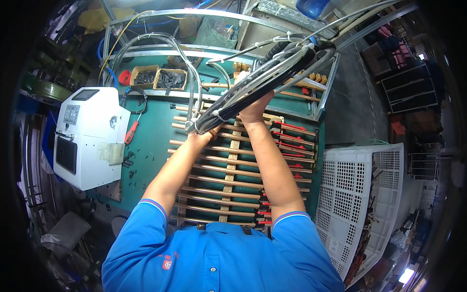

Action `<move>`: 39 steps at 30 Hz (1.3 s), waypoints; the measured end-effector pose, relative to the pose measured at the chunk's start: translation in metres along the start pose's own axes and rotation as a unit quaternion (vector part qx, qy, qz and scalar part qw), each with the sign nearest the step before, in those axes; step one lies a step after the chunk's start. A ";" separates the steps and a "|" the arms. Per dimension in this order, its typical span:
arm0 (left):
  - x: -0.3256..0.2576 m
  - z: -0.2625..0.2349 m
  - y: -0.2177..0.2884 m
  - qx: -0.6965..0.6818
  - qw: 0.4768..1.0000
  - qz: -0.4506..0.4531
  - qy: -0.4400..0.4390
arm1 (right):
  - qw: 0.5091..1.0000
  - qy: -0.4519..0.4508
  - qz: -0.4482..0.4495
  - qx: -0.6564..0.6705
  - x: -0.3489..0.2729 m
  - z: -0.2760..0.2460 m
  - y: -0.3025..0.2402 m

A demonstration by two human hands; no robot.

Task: The person arranges bamboo poles on a jig and uses a handheld tool to apply material to the joints between the poles. The person repeatedly positions the tool and applies material along the length of the assembly.

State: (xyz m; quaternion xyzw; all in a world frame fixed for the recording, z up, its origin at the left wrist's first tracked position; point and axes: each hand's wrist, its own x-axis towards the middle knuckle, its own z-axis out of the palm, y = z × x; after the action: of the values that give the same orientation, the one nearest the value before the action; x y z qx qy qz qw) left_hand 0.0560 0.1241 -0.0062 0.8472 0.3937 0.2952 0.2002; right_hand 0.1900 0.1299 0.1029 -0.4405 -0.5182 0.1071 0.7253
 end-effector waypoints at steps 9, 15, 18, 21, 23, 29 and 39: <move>0.006 -0.012 0.011 -0.056 0.993 -0.095 -0.049 | 0.994 0.005 0.088 0.060 -0.001 0.001 0.009; -0.018 0.017 -0.046 -0.161 0.969 -0.134 0.128 | 0.993 0.008 0.104 0.057 0.028 -0.005 -0.050; -0.036 -0.035 -0.010 -0.462 0.778 -0.424 0.033 | 0.984 0.059 0.046 0.161 0.050 -0.017 -0.072; -0.076 -0.037 0.010 -0.644 0.637 -0.423 0.010 | 0.998 0.051 0.020 0.018 0.059 -0.030 -0.084; -0.093 -0.033 0.024 -0.700 0.571 -0.428 -0.025 | 0.991 0.082 0.065 0.080 0.056 -0.025 -0.106; -0.107 -0.025 0.034 -0.721 0.566 -0.388 -0.094 | 0.983 0.150 0.072 0.077 0.035 -0.023 -0.138; -0.175 -0.081 -0.003 -0.813 0.446 -0.373 0.035 | 0.983 0.139 0.112 0.045 -0.015 -0.049 -0.131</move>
State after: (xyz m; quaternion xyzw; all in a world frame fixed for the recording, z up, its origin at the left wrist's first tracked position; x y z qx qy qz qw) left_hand -0.0890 -0.0033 -0.0078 0.0582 0.2582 0.4068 0.8743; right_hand 0.1852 0.0179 0.1878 -0.4730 -0.3541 0.1484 0.7930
